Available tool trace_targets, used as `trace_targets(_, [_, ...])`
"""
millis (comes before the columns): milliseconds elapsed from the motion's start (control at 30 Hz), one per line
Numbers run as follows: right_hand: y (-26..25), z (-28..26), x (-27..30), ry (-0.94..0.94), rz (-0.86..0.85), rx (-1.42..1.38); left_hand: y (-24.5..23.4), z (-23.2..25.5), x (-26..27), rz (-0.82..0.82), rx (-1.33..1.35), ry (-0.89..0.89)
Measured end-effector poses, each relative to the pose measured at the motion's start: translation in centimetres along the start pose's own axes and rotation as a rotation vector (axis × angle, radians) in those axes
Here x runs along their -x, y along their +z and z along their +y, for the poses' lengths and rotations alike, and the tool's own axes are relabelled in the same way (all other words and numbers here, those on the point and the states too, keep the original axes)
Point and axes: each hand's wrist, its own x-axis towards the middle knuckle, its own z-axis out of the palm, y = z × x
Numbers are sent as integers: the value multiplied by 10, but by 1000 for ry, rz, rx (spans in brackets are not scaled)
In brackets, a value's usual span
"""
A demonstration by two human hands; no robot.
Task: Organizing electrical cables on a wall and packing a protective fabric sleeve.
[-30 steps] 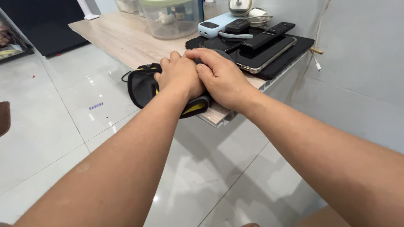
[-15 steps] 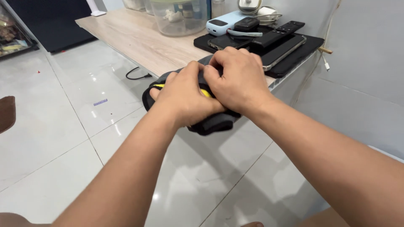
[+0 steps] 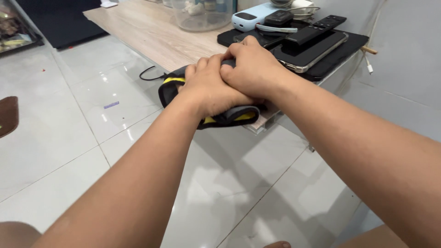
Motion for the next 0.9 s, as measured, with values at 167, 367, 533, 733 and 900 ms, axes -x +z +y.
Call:
trace_targets(167, [21, 20, -22, -156, 29, 0, 3, -13, -18, 1, -36, 0])
trace_targets(367, [-5, -4, 0, -3, -71, 17, 8, -14, -19, -72, -112, 126])
trace_targets(533, [-21, -22, 27, 27, -98, -21, 7, -4, 15, 4, -40, 40])
trace_targets(733, [-23, -18, 45, -163, -41, 16, 17, -3, 37, 58, -45, 127])
trace_targets(900, [-24, -19, 37, -70, -104, -61, 6, 8, 38, 14, -11, -15])
